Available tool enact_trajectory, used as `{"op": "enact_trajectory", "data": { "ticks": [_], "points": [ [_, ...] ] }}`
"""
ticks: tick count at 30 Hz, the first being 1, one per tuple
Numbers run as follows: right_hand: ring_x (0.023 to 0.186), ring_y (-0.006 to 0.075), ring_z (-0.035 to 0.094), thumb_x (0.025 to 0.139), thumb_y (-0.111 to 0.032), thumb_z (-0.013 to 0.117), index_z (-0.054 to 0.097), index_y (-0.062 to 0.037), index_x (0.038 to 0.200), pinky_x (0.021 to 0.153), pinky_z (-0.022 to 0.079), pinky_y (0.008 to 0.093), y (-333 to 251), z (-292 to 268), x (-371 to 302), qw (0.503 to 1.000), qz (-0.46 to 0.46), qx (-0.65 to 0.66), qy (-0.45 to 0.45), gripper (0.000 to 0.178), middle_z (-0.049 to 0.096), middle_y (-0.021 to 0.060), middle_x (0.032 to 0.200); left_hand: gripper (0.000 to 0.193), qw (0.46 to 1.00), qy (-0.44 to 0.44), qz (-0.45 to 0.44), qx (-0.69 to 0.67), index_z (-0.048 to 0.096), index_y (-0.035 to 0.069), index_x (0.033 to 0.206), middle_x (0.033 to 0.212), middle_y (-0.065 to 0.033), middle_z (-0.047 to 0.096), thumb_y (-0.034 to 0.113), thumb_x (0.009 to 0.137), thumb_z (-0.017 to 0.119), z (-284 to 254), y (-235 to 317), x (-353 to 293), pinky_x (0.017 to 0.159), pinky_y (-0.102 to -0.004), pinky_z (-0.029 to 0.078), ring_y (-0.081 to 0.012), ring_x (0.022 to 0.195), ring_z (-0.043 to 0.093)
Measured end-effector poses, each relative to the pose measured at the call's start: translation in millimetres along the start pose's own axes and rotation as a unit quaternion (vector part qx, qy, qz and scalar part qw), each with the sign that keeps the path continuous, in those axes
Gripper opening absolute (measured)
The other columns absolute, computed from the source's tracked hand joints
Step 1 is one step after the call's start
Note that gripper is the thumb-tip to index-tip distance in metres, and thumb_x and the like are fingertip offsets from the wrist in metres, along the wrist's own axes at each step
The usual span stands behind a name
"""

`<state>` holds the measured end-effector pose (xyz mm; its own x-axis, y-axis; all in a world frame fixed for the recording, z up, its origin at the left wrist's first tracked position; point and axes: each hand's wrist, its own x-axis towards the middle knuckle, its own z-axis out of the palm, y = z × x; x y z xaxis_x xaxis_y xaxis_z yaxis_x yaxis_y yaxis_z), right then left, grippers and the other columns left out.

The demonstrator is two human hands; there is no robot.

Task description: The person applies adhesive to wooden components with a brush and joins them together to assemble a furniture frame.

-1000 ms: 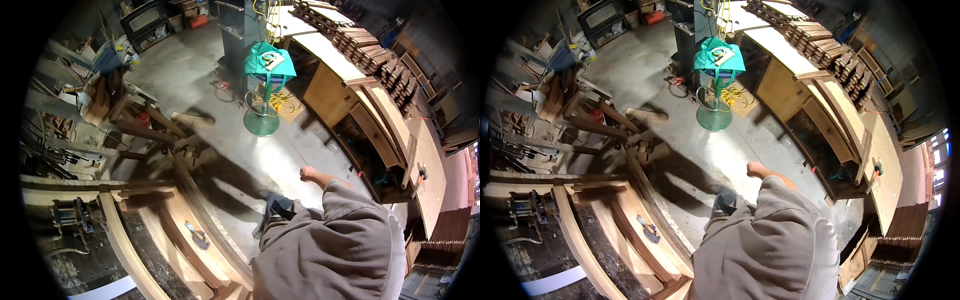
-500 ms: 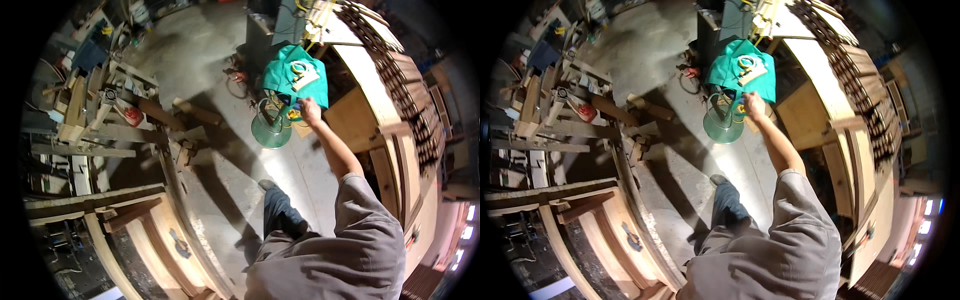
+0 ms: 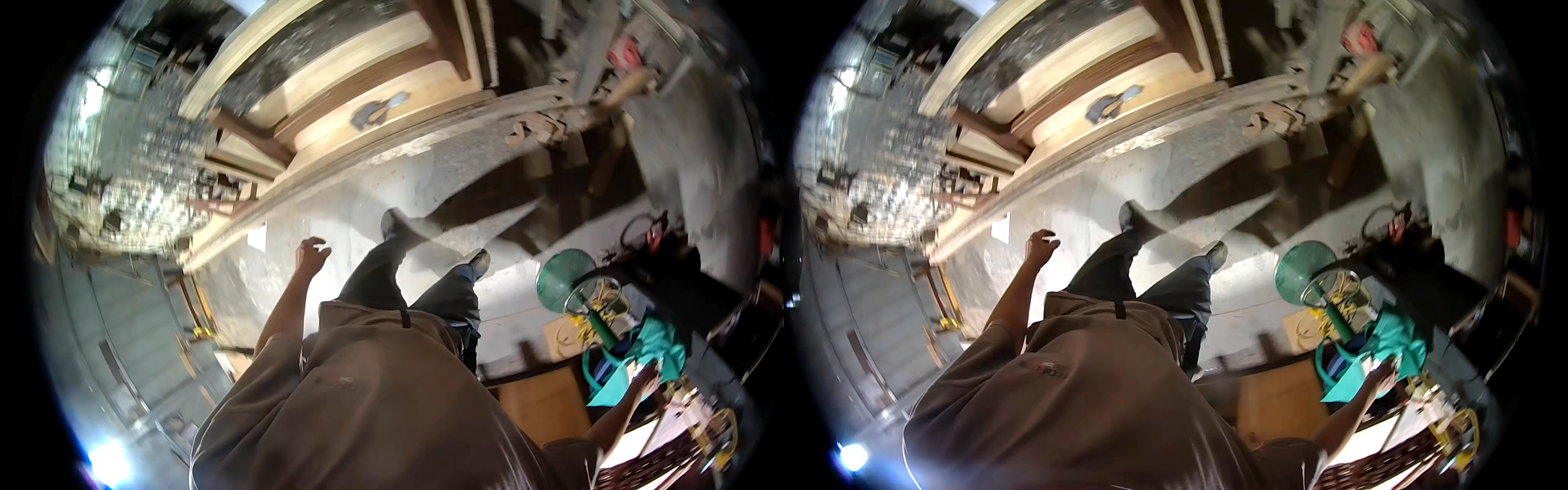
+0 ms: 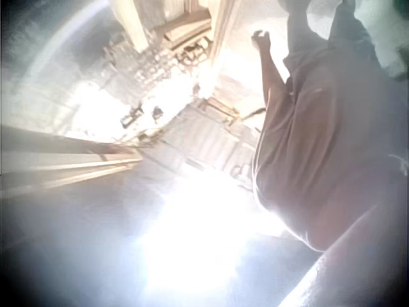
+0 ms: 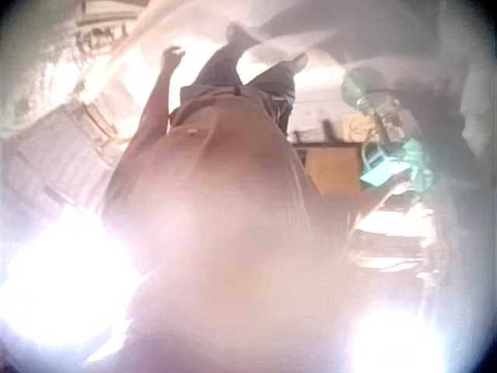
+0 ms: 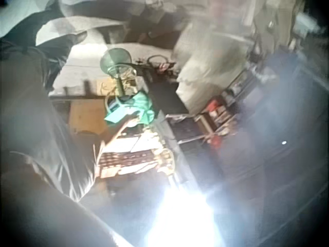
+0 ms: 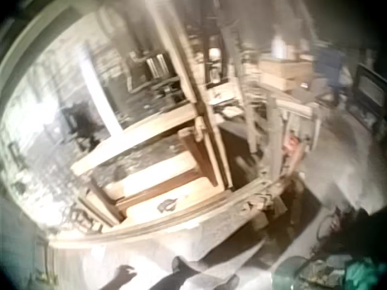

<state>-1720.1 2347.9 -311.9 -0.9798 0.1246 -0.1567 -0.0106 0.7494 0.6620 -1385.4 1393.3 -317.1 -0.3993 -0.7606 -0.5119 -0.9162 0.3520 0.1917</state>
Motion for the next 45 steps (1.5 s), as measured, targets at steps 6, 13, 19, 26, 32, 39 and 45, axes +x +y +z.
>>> {"op": "enact_trajectory", "data": {
  "ticks": [6,13,19,26,32,39,45],
  "points": [
    [0.094,0.0369,0.063,0.087,-0.025,0.054,0.054,-0.0080,0.122,0.079,0.050,0.0456,-99,-96,46,0.804,0.105,0.582,-0.065,0.039,0.066,0.0198,0.106,0.036,0.990,0.043,-0.048,-0.122,0.069,0.009,0.102,0.106,-0.0178,0.064,0.025,0.070,0.072,24,14,42,0.082,-0.0395,0.052,-0.0285,0.091,0.066],
    [0.065,0.0170,0.062,0.083,-0.026,0.066,0.064,-0.0021,0.108,0.061,0.049,0.0333,-504,-475,10,0.780,-0.309,0.520,-0.160,0.035,0.068,0.0088,0.077,0.031,0.955,0.142,0.053,-0.255,0.067,0.007,0.104,0.103,-0.0169,0.063,0.017,0.074,0.069,-30,70,219,0.078,-0.0395,0.052,-0.0314,0.089,0.065],
    [0.071,0.0352,0.063,0.082,-0.017,0.064,0.065,-0.0083,0.091,0.062,0.049,0.0418,-778,-701,-44,0.644,-0.578,0.499,0.043,0.012,0.064,0.0157,0.074,0.039,0.948,0.216,0.144,-0.183,0.064,0.011,0.110,0.113,-0.0124,0.059,0.017,0.073,0.072,-78,96,327,0.085,-0.0405,0.049,-0.0337,0.102,0.057],
    [0.072,0.0367,0.065,0.083,-0.020,0.064,0.065,-0.0069,0.089,0.065,0.051,0.0470,-911,-747,-51,0.725,-0.625,0.276,0.082,0.015,0.065,0.0188,0.074,0.055,0.953,0.174,0.207,-0.138,0.055,0.009,0.121,0.127,-0.0088,0.051,0.016,0.069,0.071,-83,90,370,0.092,-0.0446,0.044,-0.0314,0.115,0.049],
    [0.074,0.0392,0.065,0.080,-0.012,0.060,0.065,-0.0012,0.083,0.067,0.053,0.0483,-937,-779,-59,0.719,-0.677,0.127,0.093,0.012,0.065,0.0230,0.077,0.052,0.953,0.192,0.202,-0.120,0.056,0.007,0.117,0.126,-0.0090,0.052,0.013,0.068,0.070,-72,98,381,0.096,-0.0439,0.041,-0.0306,0.118,0.047],
    [0.076,0.0348,0.067,0.074,-0.006,0.061,0.068,-0.0038,0.074,0.068,0.054,0.0432,-963,-768,-57,0.723,-0.677,0.078,0.110,0.007,0.067,0.0172,0.078,0.038,0.942,0.231,0.199,-0.139,0.060,0.004,0.107,0.114,-0.0105,0.057,0.010,0.070,0.063,-71,108,388,0.096,-0.0442,0.040,-0.0317,0.115,0.048],
    [0.074,0.0321,0.067,0.074,-0.018,0.068,0.067,-0.0036,0.076,0.069,0.053,0.0409,-963,-734,-22,0.705,-0.631,0.320,0.047,0.014,0.067,0.0149,0.074,0.034,0.945,0.216,0.178,-0.169,0.061,0.004,0.106,0.111,-0.0105,0.058,0.012,0.072,0.063,-76,114,387,0.094,-0.0442,0.040,-0.0313,0.112,0.049]
  ]
}}
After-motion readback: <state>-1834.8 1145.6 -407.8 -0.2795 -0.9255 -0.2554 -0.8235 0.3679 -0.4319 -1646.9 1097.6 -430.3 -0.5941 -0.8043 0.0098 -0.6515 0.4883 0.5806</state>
